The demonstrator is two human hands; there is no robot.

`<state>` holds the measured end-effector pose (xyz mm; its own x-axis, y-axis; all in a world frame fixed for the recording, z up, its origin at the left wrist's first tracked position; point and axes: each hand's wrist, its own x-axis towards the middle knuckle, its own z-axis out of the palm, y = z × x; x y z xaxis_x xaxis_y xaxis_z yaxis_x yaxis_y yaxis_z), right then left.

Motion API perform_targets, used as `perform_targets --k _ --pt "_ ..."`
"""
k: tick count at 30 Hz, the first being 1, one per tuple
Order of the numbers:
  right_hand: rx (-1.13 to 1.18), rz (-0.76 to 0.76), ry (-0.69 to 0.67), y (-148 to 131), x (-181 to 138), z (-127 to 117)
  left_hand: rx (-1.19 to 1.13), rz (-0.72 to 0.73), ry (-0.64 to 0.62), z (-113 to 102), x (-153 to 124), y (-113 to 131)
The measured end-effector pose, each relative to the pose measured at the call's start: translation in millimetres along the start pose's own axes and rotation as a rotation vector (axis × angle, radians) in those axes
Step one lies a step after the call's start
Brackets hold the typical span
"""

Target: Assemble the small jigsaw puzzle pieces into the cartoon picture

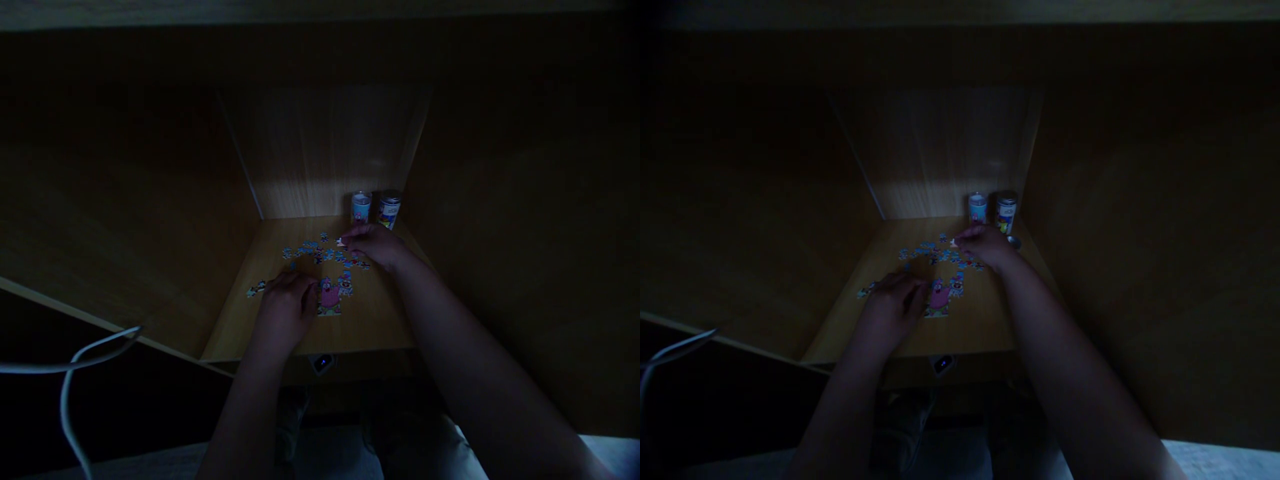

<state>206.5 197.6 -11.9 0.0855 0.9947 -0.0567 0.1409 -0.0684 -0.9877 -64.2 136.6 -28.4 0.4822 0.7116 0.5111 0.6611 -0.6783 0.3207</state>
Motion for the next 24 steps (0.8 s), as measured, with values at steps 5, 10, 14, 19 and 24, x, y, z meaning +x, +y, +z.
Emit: perform_targets --k 5,10,14,19,24 --pt "-0.018 -0.009 -0.255 -4.5 -7.8 4.1 -0.012 0.019 0.044 0.7 -0.9 -2.7" --pt "-0.010 -0.083 -0.529 -7.8 -12.7 7.6 -0.029 0.057 0.093 -3.1 -2.2 -0.3" --pt "-0.033 -0.086 -0.617 -7.9 -12.9 8.1 -0.022 0.102 0.099 -4.3 -3.1 0.8" --pt "-0.039 -0.067 -0.671 -10.4 -15.7 8.8 -0.029 0.120 0.091 -2.2 -3.3 -1.5" --pt "-0.076 -0.065 -0.713 -13.0 -17.9 9.0 -0.029 0.136 0.064 -2.7 -2.8 -0.6"
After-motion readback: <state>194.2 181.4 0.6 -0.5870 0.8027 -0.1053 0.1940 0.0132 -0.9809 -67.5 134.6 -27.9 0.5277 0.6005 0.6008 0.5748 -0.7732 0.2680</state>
